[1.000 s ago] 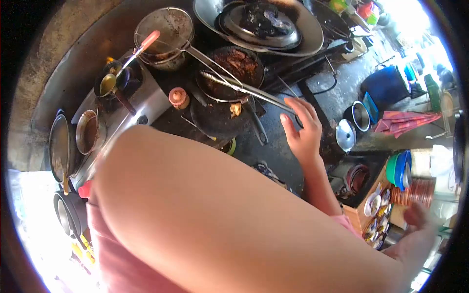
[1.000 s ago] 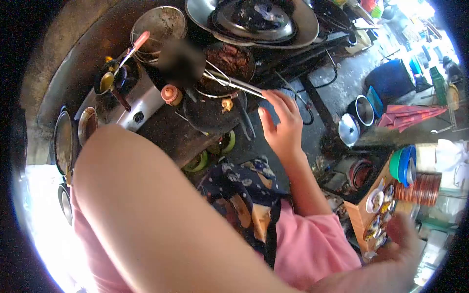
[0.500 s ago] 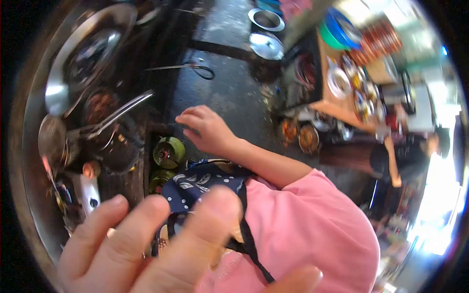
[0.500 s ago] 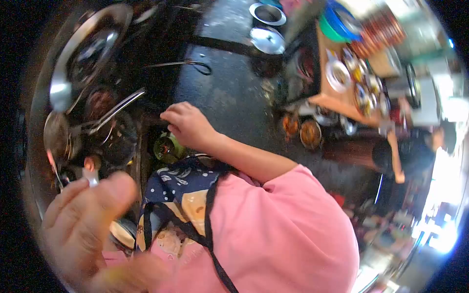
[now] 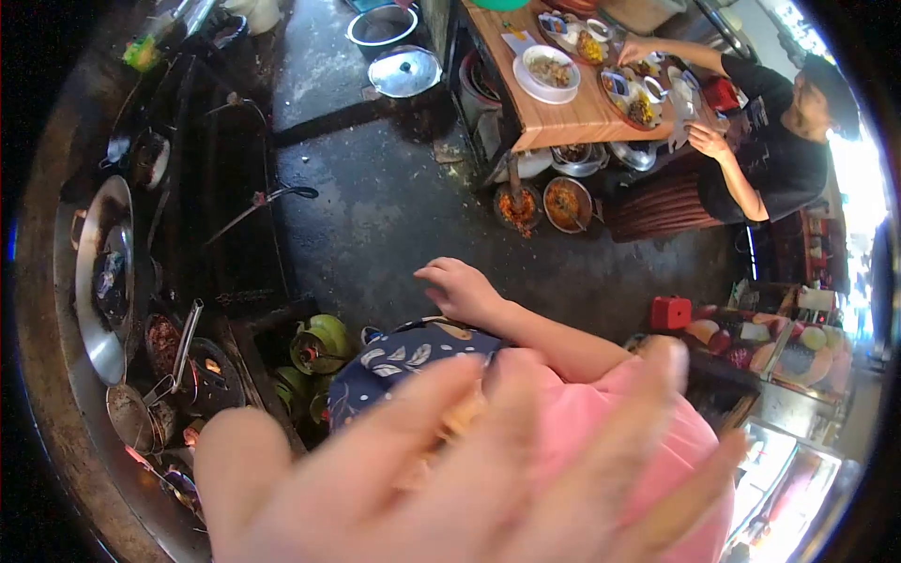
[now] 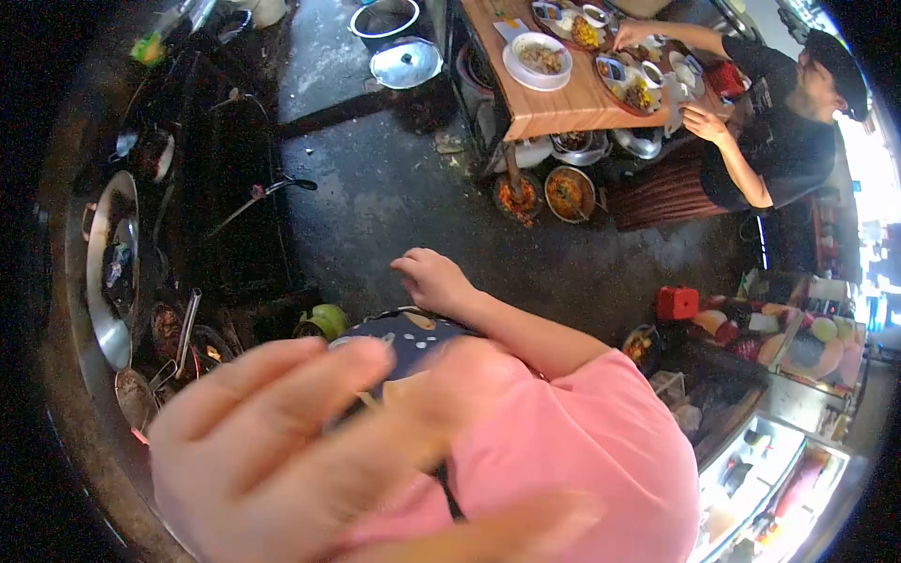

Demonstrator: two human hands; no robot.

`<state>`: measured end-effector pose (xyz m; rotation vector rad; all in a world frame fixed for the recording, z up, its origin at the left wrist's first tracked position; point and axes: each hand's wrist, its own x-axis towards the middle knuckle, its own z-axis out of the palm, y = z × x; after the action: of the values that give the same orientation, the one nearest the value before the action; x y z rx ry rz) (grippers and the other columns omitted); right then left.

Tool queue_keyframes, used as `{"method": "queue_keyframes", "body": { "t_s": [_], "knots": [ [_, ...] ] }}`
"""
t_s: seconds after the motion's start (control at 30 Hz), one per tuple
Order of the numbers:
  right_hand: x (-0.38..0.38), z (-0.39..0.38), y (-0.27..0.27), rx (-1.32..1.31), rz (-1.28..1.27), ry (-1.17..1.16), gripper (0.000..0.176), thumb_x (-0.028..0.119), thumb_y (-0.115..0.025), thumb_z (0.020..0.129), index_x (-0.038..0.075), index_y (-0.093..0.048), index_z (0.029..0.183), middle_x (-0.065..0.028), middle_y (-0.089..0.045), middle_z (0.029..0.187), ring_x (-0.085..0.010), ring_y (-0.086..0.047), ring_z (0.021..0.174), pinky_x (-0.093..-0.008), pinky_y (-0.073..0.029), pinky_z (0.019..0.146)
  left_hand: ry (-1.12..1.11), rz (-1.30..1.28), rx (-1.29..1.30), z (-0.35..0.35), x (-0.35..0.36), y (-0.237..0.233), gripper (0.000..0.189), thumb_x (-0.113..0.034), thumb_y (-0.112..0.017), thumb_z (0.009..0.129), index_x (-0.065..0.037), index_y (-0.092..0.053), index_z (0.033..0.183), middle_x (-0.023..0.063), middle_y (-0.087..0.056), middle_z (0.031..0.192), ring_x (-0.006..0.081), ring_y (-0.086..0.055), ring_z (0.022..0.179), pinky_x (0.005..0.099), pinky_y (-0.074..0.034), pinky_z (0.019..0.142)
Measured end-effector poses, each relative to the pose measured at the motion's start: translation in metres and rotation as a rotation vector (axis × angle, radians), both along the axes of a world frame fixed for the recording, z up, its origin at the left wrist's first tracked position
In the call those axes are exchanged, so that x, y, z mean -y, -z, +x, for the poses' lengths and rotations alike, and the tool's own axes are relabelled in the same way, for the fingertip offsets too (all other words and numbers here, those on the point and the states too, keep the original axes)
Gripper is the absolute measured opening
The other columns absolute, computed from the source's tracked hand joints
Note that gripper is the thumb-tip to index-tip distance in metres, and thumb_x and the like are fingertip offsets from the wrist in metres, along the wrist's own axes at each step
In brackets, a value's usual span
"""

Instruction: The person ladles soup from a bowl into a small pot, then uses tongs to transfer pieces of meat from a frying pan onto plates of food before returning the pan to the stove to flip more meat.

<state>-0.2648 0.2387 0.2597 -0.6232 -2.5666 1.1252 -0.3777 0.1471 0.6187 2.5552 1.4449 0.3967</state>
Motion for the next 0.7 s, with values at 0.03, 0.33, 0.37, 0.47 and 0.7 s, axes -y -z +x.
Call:
{"method": "queue_keyframes", "body": {
  "t_s": [0.03, 0.33, 0.37, 0.47, 0.7],
  "knots": [
    [-0.006, 0.006, -0.001, -0.013, 0.001, 0.019, 0.032, 0.007, -0.063, 0.076, 0.006, -0.060, 0.107, -0.0135, -0.059, 0.103, -0.0315, -0.057, 0.098, -0.0384, -0.047, 0.084, 0.024, -0.004, 0.003, 0.008, -0.007, 0.000, 0.040, -0.017, -0.060, 0.086, -0.019, -0.051, 0.126, 0.0173, -0.056, 0.113, 0.0252, -0.063, 0.084, 0.0281, -0.053, 0.068],
    [-0.048, -0.008, -0.005, 0.022, -0.011, 0.131, 0.028, 0.005, -0.063, 0.076, 0.006, -0.061, 0.105, -0.0134, -0.060, 0.098, -0.0312, -0.059, 0.093, -0.0372, -0.049, 0.079, 0.085, -0.089, -0.029, -0.010, -0.053, 0.000, 0.031, -0.018, -0.058, 0.086, -0.016, -0.056, 0.117, 0.0125, -0.056, 0.101, 0.0236, -0.061, 0.084, 0.0315, -0.049, 0.074],
    [-0.055, -0.015, -0.004, 0.007, 0.015, 0.132, 0.030, 0.006, -0.064, 0.076, 0.006, -0.061, 0.106, -0.0133, -0.060, 0.098, -0.0314, -0.059, 0.093, -0.0378, -0.048, 0.079, 0.090, -0.094, -0.029, -0.018, -0.059, -0.001, 0.030, -0.018, -0.058, 0.086, -0.015, -0.057, 0.116, 0.0120, -0.056, 0.099, 0.0234, -0.060, 0.083, 0.0319, -0.049, 0.075],
    [-0.083, -0.033, 0.010, -0.068, 0.049, 0.135, 0.032, 0.006, -0.065, 0.075, 0.007, -0.060, 0.107, -0.0129, -0.060, 0.098, -0.0314, -0.059, 0.093, -0.0380, -0.048, 0.080, 0.094, -0.093, -0.044, -0.044, -0.079, 0.002, 0.028, -0.019, -0.058, 0.086, -0.014, -0.059, 0.113, 0.0103, -0.056, 0.095, 0.0229, -0.059, 0.083, 0.0330, -0.048, 0.077],
    [-0.164, -0.110, -0.006, 0.036, 0.089, 0.171, 0.027, 0.007, -0.062, 0.075, 0.005, -0.061, 0.102, -0.0136, -0.060, 0.095, -0.0320, -0.059, 0.091, -0.0390, -0.048, 0.079, 0.154, -0.136, -0.043, -0.123, -0.136, -0.007, 0.023, -0.020, -0.057, 0.085, -0.012, -0.063, 0.106, 0.0066, -0.056, 0.086, 0.0216, -0.057, 0.082, 0.0357, -0.045, 0.082]
  ]
}}
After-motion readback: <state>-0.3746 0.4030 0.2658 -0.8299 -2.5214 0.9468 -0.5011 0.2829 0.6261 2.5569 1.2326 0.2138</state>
